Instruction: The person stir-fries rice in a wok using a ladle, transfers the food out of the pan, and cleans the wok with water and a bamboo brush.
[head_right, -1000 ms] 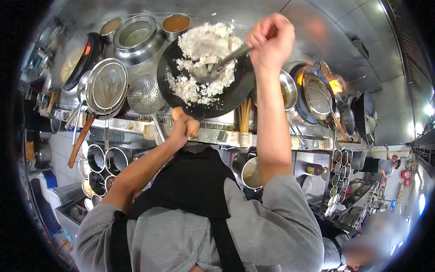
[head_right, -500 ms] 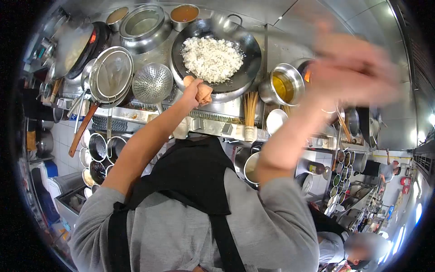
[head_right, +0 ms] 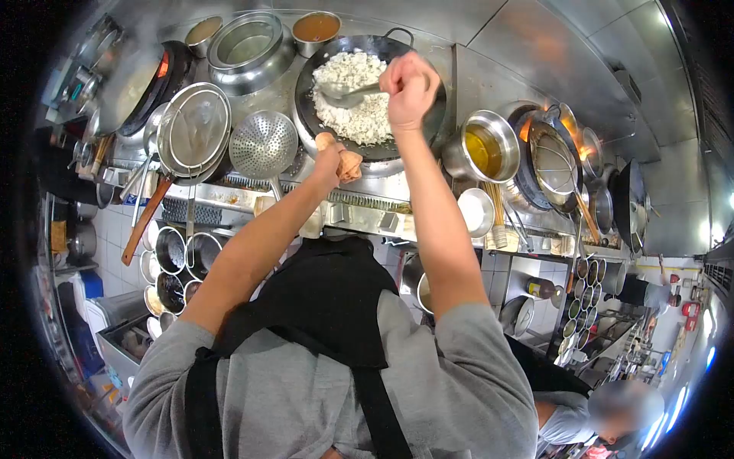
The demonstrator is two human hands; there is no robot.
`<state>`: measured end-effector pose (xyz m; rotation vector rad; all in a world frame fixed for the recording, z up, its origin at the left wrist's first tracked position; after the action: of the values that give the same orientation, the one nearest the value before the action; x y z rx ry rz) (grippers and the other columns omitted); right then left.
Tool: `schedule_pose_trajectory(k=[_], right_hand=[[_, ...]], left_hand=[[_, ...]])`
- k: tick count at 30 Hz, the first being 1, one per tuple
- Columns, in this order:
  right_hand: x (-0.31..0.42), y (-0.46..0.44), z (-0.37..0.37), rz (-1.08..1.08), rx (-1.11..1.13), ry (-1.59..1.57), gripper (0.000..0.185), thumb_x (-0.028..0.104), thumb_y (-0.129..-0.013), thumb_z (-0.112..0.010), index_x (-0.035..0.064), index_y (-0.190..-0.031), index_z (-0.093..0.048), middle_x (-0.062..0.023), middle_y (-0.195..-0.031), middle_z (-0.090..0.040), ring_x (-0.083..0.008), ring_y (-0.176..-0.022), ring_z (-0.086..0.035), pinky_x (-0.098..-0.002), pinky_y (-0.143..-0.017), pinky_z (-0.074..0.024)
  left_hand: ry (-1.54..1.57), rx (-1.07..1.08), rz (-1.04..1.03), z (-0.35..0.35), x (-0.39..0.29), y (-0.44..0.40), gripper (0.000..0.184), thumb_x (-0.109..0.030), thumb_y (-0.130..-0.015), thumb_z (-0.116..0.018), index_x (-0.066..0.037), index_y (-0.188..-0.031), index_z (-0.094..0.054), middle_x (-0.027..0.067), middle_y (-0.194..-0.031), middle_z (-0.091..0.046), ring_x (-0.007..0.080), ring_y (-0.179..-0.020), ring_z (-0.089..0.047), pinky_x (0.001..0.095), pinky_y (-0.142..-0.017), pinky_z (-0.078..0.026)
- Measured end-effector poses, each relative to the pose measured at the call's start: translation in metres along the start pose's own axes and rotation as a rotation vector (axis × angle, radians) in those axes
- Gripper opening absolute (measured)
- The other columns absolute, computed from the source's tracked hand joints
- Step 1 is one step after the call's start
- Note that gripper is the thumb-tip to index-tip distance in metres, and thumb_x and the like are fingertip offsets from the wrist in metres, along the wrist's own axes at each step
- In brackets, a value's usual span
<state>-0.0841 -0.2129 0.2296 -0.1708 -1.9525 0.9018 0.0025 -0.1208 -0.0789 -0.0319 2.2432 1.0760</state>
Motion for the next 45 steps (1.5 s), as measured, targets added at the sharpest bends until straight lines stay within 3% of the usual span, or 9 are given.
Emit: schedule_pose_trajectory(k=[7,12,16,20,23,25,36,41,45], right_hand=[[0.107,-0.088,-0.005,-0.017,-0.033,-0.017,0.037,0.032,-0.09,-0.038,0.0091,-0.061,-0.038,-0.0021,-0.046,-0.032,-0.0135,-0.04,-0.027,-0.0314,-0.041,-0.0289],[-0.013,-0.017,-0.009,0.192,0.0,0.115,0.037,0.023,-0.09,-0.039,0.0041,-0.061,-0.051,-0.0038,-0.047,-0.042,-0.0132,-0.041,-0.039,-0.0278,-0.041,-0.035],[0.043,-0.081,-0.01,0.256,-0.014,0.573,0.033,0.017,-0.091,-0.041,0.0048,-0.061,-0.046,-0.0031,-0.047,-0.043,-0.0123,-0.037,-0.039,-0.0281,-0.036,-0.0296],[0.08,-0.104,0.01,0.153,0.005,-0.002,0.036,0.02,-0.091,-0.04,0.0061,-0.058,-0.041,-0.0032,-0.045,-0.038,-0.0132,-0.038,-0.038,-0.0289,-0.037,-0.0303],[0.014,-0.07,0.035,0.339,-0.184,0.228,0.035,0.018,-0.089,-0.036,0.0056,-0.056,-0.039,-0.0051,-0.046,-0.041,-0.0138,-0.039,-0.039,-0.0282,-0.039,-0.0319],[-0.035,-0.076,0.033,-0.115,0.106,-0.004,0.035,0.016,-0.089,-0.037,0.0048,-0.056,-0.04,-0.0047,-0.046,-0.041,-0.0141,-0.039,-0.042,-0.0282,-0.039,-0.0334],[-0.009,-0.078,0.029,0.299,-0.124,0.22,0.03,0.018,-0.087,-0.039,0.0045,-0.061,-0.044,-0.0069,-0.046,-0.044,-0.016,-0.04,-0.045,-0.0288,-0.04,-0.0367],[0.041,-0.123,0.027,-0.026,-0.202,0.234,0.031,0.021,-0.088,-0.048,0.005,-0.062,-0.044,-0.0031,-0.048,-0.038,-0.0129,-0.039,-0.037,-0.0294,-0.039,-0.0306],[0.038,-0.092,0.056,0.342,-0.185,0.09,0.027,0.013,-0.088,-0.043,0.004,-0.062,-0.046,-0.0049,-0.049,-0.04,-0.0125,-0.04,-0.035,-0.0269,-0.039,-0.0306]], left_hand=[[-0.068,0.028,0.015,0.019,0.019,-0.046,0.029,-0.015,-0.084,-0.058,0.007,-0.103,-0.052,0.019,-0.085,-0.062,0.0311,-0.066,-0.064,0.0466,-0.051,-0.051],[0.023,-0.034,0.013,0.009,0.007,-0.011,0.022,-0.013,-0.084,-0.057,0.004,-0.097,-0.052,0.0156,-0.082,-0.061,0.0295,-0.065,-0.064,0.0439,-0.051,-0.052],[0.063,0.01,-0.003,0.01,0.01,-0.022,0.019,-0.011,-0.084,-0.056,0.003,-0.095,-0.052,0.0145,-0.08,-0.061,0.0283,-0.063,-0.064,0.0429,-0.05,-0.052],[0.001,0.038,-0.007,0.013,0.012,-0.028,0.019,-0.012,-0.085,-0.055,0.004,-0.095,-0.051,0.0145,-0.078,-0.06,0.0283,-0.061,-0.064,0.0436,-0.049,-0.051],[-0.002,0.038,0.009,0.002,0.0,0.003,0.02,-0.012,-0.086,-0.053,0.004,-0.097,-0.048,0.016,-0.079,-0.06,0.0304,-0.062,-0.064,0.0452,-0.049,-0.051],[-0.006,0.076,0.027,0.0,0.0,0.001,0.022,-0.012,-0.087,-0.053,0.004,-0.1,-0.046,0.017,-0.082,-0.06,0.032,-0.065,-0.064,0.0461,-0.052,-0.051],[-0.041,0.029,-0.003,0.013,0.009,-0.028,0.02,-0.012,-0.088,-0.052,0.004,-0.098,-0.051,0.0153,-0.083,-0.06,0.0296,-0.069,-0.065,0.0411,-0.058,-0.054],[-0.017,0.059,0.045,0.004,0.002,0.0,0.019,-0.012,-0.089,-0.052,0.004,-0.1,-0.051,0.0168,-0.085,-0.061,0.0301,-0.069,-0.065,0.0424,-0.054,-0.053],[0.031,0.058,0.01,0.001,0.0,0.003,0.018,-0.011,-0.088,-0.051,0.004,-0.097,-0.051,0.0175,-0.081,-0.061,0.0313,-0.064,-0.064,0.0439,-0.05,-0.052]])
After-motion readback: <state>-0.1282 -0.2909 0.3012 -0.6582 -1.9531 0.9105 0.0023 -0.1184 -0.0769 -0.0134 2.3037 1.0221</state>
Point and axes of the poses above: each hand's wrist, its own y-axis away from the middle knuckle, its own z-axis out of the back of the hand, x = y × z, the point moved 8 cm from there along -y, towards the middle knuckle
